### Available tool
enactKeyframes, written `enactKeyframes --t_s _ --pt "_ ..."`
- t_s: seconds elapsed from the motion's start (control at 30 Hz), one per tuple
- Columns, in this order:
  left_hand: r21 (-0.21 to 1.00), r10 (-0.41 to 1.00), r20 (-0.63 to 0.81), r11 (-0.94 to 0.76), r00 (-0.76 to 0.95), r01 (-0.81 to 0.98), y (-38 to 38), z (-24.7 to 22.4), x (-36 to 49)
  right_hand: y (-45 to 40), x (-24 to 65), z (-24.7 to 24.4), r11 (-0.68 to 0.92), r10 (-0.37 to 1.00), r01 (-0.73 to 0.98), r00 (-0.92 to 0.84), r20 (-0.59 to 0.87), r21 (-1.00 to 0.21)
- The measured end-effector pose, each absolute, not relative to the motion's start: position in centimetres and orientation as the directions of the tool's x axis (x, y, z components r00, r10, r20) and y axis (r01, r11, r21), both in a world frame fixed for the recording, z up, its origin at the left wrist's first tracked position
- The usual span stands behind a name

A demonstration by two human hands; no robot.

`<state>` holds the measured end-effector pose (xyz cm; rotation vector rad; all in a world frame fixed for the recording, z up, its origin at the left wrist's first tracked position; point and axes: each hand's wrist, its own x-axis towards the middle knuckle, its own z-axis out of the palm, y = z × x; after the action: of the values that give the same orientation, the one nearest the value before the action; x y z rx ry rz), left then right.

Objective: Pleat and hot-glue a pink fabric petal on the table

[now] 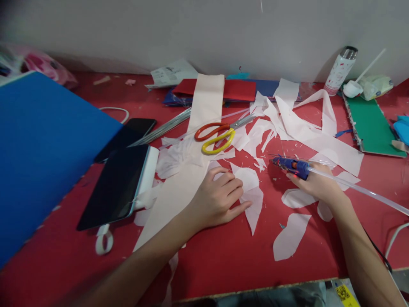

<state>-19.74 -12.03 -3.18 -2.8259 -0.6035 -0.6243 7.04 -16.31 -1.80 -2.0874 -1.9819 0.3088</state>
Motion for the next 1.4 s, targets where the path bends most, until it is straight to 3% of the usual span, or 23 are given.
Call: enactKeyframes --t_s 0.23,0.43,0.6,0.83,1.1,1.4 --pt "-0.022 0.509 0.549 -0.784 0.663 0.62 -10.4 -3.3 -20.6 -16.2 7.4 -2.1 -0.05 0.998 0.949 0.055 0.005 -0.311" --pt "-0.052 0.684 0.476 -0.605 0.552 0.794 -8.5 -4.2 -21.9 -16.3 7.3 -2.0 -0.038 0.999 0.95 0.043 0.011 -0.311" --pt "-0.062 0.723 0.416 -0.583 0.552 0.81 -8.0 -4.9 -22.3 -16.2 7.4 -2.2 -0.035 0.999 0.949 0.041 0.015 -0.312" --pt "0.073 0.697 0.386 -0.676 0.605 0.733 -7.9 -4.2 -22.5 -16.2 7.6 -2.5 -0.028 0.999 0.954 0.039 0.032 -0.298" --pt "-0.057 0.636 0.313 -0.729 0.705 0.682 -7.8 -3.8 -22.8 -16.2 7.5 -2.4 -0.038 0.998 0.952 0.048 0.027 -0.304" --pt "-0.235 0.597 0.328 -0.699 0.732 0.676 -8.2 -3.9 -22.2 -16.1 7.7 -2.5 -0.021 0.999 0.953 0.031 0.029 -0.301"
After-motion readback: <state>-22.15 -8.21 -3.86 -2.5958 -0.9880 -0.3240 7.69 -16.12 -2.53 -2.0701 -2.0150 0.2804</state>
